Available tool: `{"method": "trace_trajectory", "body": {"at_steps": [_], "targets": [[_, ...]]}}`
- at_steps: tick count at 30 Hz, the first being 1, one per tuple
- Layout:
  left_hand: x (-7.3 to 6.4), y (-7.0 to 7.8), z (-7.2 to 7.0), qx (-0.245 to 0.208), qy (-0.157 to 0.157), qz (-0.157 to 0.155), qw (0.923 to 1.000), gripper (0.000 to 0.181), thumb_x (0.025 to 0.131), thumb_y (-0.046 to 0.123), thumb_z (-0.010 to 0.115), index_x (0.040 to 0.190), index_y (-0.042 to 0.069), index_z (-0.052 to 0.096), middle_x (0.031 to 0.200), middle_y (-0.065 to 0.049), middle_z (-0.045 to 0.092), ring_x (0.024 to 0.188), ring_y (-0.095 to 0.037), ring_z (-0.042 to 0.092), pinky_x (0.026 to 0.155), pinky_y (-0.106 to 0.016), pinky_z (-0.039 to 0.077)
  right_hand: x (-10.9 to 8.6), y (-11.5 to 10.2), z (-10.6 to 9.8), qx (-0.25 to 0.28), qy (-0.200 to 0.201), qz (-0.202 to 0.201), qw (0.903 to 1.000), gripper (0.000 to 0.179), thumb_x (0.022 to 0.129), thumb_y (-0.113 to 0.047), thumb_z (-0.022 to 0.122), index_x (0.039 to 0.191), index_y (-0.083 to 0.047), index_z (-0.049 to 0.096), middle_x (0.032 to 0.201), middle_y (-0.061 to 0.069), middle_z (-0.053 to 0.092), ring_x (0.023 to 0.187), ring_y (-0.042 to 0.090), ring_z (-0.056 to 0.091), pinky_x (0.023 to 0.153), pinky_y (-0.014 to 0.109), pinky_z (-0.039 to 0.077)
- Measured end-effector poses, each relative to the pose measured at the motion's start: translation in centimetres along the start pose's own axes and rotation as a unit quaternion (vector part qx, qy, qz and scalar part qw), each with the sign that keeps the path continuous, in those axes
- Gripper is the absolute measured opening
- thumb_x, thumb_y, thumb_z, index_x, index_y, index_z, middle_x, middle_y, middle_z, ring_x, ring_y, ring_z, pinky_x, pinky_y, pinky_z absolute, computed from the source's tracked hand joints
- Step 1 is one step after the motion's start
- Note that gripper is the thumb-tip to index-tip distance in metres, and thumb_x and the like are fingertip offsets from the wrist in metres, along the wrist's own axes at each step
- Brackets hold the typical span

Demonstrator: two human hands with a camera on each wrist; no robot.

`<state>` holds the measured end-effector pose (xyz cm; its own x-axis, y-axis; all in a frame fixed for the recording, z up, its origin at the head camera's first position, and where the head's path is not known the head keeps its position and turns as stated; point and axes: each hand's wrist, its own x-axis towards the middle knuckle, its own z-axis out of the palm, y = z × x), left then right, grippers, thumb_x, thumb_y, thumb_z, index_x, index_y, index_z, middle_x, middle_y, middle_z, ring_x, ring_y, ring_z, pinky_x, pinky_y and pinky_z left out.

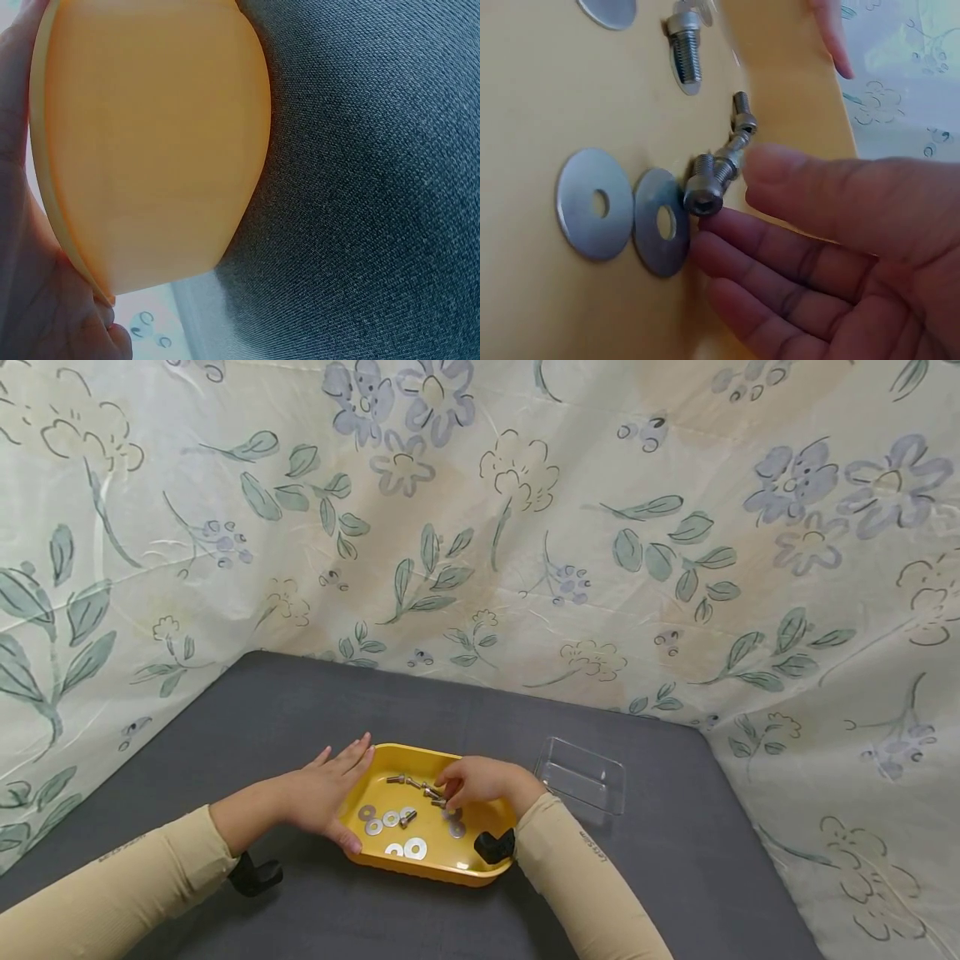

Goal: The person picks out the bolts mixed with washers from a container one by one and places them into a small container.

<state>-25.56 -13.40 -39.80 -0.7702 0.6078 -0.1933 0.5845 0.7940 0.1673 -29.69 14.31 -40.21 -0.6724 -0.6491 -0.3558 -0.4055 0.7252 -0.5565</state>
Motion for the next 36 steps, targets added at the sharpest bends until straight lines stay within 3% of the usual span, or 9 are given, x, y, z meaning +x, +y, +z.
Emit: {"method": "trace_trajectory", "body": {"at_steps": [9, 18, 25, 36], "targets": [[0.1, 0.0, 0.1, -0.002, 0.002, -0.003, 1.0000, 0.132, 0.055, 0.082, 0.057, 0.147, 0.005, 0.002, 0.152, -0.012, -0.012, 0.139, -0.029, -0.001, 0.107, -0.056, 0.005, 0.5, -0.3, 0.6, -0.022, 0.002, -0.025, 0.9994, 0.033, 0.081, -0.009, 0.068, 0.114, -0.009, 0.061, 0.083, -0.005, 0.061, 0.072, 0.007, 0.055, 0.067, 0.022, 0.046], [0.2, -0.2, 0.2, 0.003, 0.001, -0.003, 1.0000, 0.132, 0.055, 0.083, 0.056, 0.147, 0.006, 0.002, 0.152, -0.012, -0.012, 0.139, -0.029, -0.002, 0.107, -0.056, 0.005, 0.9, -0.4, 1.2, 0.025, 0.003, -0.030, 0.9992, 0.017, 0.081, -0.002, 0.067, 0.095, -0.007, 0.060, 0.081, 0.002, 0.058, 0.071, 0.012, 0.056, 0.065, 0.023, 0.048], [0.1, -0.1, 0.2, -0.004, 0.004, -0.003, 1.0000, 0.132, 0.055, 0.083, 0.056, 0.147, 0.006, 0.003, 0.152, -0.011, -0.012, 0.139, -0.029, -0.002, 0.107, -0.056, 0.004, 1.2, -0.6, 1.5, -0.009, 0.014, -0.026, 0.9995, 0.025, 0.082, -0.006, 0.067, 0.107, -0.009, 0.062, 0.074, -0.001, 0.057, 0.064, 0.010, 0.056, 0.062, 0.022, 0.047], [0.0, -0.1, 0.2, -0.007, 0.004, -0.006, 1.0000, 0.132, 0.054, 0.082, 0.057, 0.147, 0.006, 0.003, 0.152, -0.011, -0.012, 0.140, -0.027, -0.001, 0.107, -0.055, 0.005, 1.6, -0.4, 1.9, -0.048, 0.016, -0.039, 0.9980, 0.016, 0.078, -0.004, 0.071, 0.088, -0.012, 0.062, 0.072, -0.007, 0.056, 0.063, 0.005, 0.053, 0.060, 0.020, 0.047]]}}
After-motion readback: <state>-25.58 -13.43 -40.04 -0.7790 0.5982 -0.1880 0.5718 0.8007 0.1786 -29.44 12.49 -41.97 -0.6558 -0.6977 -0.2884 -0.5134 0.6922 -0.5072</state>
